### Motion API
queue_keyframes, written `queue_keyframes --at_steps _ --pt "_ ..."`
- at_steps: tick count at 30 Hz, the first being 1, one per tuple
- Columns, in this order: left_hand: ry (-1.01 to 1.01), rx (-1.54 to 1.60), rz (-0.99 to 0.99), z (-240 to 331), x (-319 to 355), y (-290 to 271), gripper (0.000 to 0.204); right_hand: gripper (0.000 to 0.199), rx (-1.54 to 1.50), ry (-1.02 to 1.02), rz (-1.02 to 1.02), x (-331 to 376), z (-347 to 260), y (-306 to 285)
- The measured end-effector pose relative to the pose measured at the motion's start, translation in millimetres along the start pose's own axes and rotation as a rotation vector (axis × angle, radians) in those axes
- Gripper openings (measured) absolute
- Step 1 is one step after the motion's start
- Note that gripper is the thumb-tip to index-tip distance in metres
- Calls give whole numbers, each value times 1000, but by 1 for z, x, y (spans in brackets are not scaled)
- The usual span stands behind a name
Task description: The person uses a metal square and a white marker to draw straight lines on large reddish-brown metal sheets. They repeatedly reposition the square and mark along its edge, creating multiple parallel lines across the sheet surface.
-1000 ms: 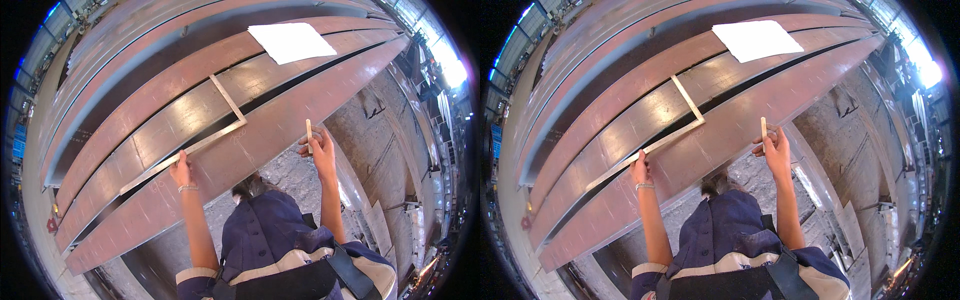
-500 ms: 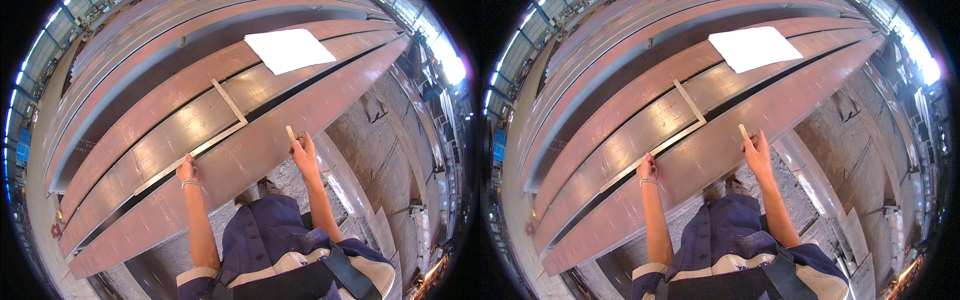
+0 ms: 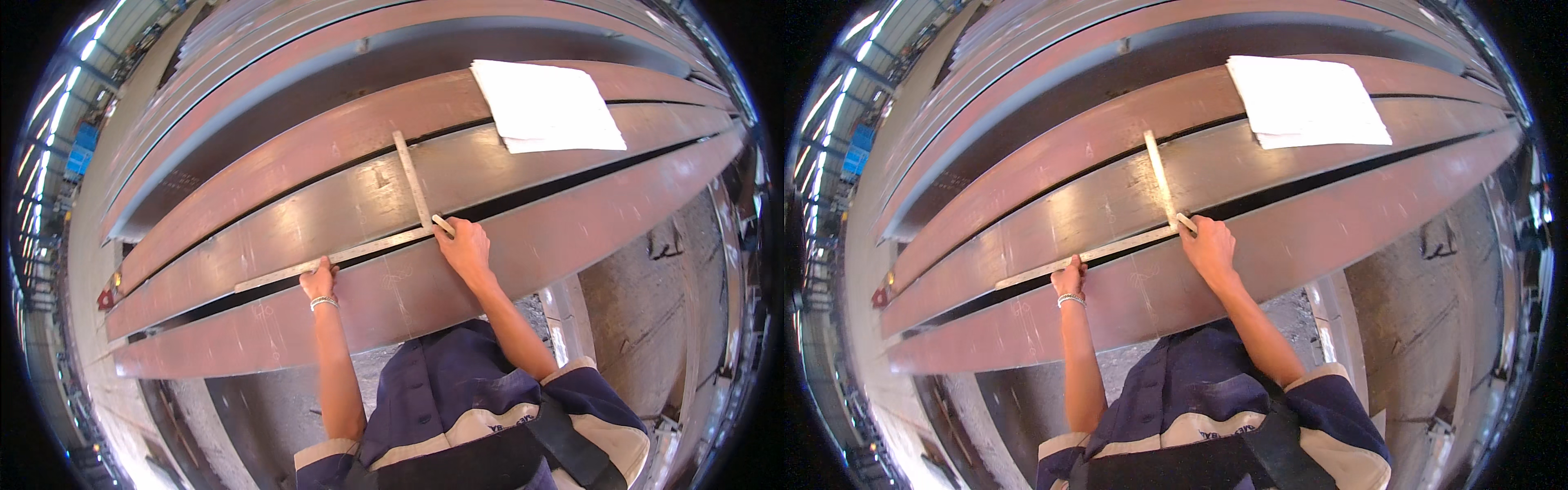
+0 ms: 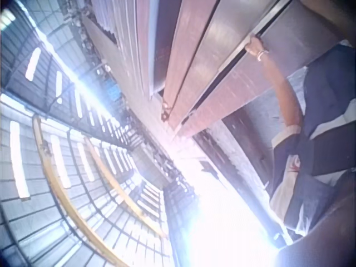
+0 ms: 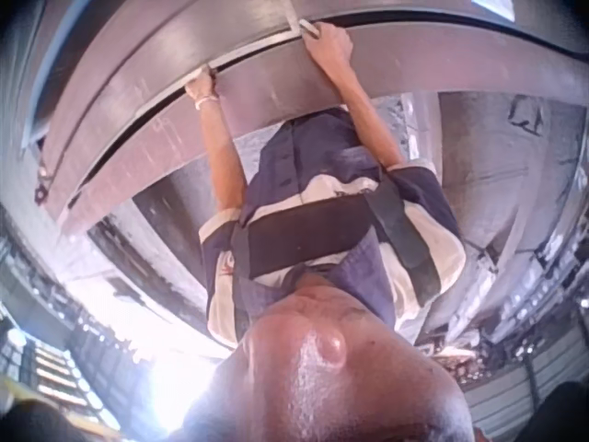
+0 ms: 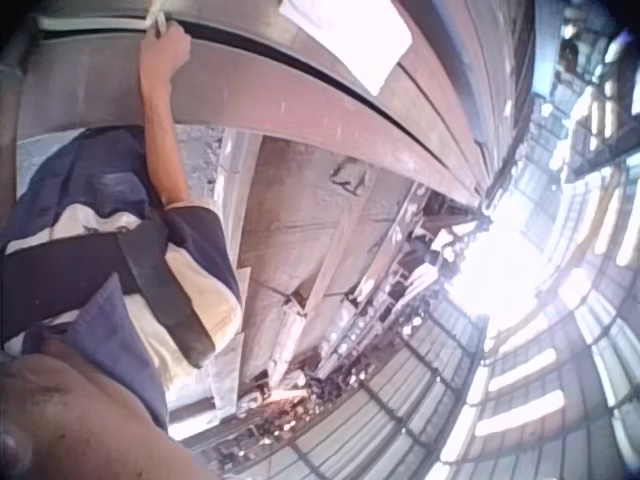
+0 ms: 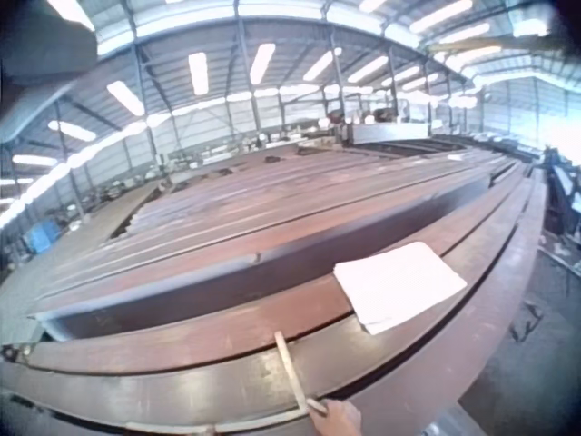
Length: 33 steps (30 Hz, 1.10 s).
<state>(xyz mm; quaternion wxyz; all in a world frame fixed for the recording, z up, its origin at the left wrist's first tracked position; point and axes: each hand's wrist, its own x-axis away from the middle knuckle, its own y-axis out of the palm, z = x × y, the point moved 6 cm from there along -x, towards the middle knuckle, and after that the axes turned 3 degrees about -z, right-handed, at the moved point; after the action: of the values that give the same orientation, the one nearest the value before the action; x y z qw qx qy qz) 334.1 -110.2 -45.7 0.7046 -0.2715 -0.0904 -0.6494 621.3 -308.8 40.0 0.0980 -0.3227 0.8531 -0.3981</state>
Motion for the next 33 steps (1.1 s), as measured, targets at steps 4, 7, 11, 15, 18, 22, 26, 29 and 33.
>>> queue_keyframes --at_steps 4,7,11,15,18,22,26,29,33 --pt "24 -87 -6 8 13 1 23 27 0 -9 -121 -9 0 16" --pt "62 -186 40 16 18 1 26 27 -67 36 -161 -15 13 19" --pt "108 -261 64 21 20 2 28 28 -126 82 -197 -24 22 24" --pt "74 -210 99 21 23 1 30 29 -173 90 -209 -28 23 24" --pt "32 -281 91 22 23 -1 32 30 -168 96 -235 -32 23 21" --pt "10 -277 109 22 23 -3 34 30 -145 90 -258 -37 21 20" --pt "10 -231 75 19 21 -4 37 28 -167 82 -252 -38 21 22" --pt "-13 -252 66 19 19 -8 39 28 -204 74 -237 -38 21 22" --pt "-28 -234 44 21 19 -9 43 28 -197 72 -255 -38 23 21"
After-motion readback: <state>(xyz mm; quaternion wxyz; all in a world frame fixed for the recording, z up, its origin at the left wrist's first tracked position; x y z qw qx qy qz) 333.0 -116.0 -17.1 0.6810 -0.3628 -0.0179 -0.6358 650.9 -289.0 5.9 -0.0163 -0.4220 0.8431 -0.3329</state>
